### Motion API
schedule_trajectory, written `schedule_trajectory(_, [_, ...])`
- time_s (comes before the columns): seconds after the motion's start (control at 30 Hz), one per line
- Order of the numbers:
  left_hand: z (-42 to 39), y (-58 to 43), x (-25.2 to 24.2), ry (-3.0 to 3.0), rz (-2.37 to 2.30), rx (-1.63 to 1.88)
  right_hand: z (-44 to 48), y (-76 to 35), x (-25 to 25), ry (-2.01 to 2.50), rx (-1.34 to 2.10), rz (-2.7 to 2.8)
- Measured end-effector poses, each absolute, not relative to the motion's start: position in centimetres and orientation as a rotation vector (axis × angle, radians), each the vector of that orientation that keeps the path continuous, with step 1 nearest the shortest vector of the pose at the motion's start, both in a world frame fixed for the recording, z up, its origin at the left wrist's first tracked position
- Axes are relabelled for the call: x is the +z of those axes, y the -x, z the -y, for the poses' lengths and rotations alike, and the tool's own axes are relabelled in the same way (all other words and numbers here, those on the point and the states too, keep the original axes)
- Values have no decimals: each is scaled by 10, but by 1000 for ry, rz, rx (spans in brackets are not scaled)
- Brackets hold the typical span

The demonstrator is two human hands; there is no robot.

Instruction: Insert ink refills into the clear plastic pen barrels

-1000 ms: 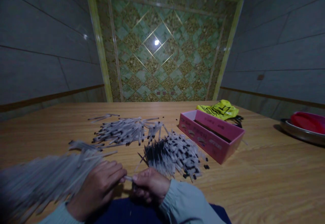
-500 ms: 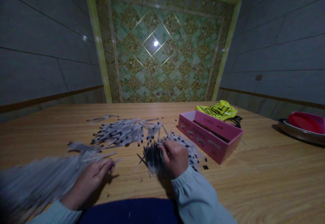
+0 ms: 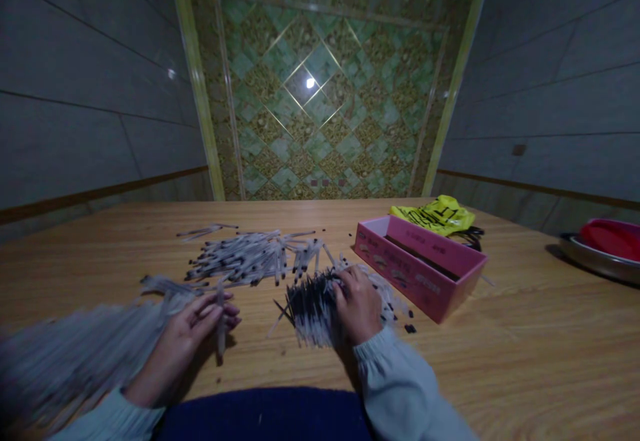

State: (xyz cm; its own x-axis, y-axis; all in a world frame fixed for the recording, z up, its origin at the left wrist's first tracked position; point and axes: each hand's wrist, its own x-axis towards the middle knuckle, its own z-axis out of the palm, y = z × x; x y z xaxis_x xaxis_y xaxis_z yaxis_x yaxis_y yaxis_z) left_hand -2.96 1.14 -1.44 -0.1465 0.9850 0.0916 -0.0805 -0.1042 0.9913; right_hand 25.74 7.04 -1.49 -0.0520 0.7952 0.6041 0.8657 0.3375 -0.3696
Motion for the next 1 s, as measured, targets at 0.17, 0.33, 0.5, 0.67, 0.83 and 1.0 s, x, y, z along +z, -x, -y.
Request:
schedule_trajectory(0.17, [-11,20,-20,-1009,-1231,1400,-46,-211,-22,1187,655,1893])
schedule_trajectory(0.33, [-4,18,-19,-1737,-1416,1322,-28,-186,-40,1055,1112,1895])
schedule_trajectory(0.5, [-5,64,-4,-2609,-1613,1267,-30,-188,-49,1114,1019,1926])
schedule_trajectory(0.67, [-17,135,-4,-2626,-2134,980,-32,-188,-51,1132,1072,1907])
schedule_trajectory(0.83, [-18,171,-11,-2497,-2326,699,-31,-187,-51,1143,1099,1897])
schedule_trajectory(1.0, [-17,169,-6,-2423,-2297,724,-32,-186,-50,1148,1115,1894])
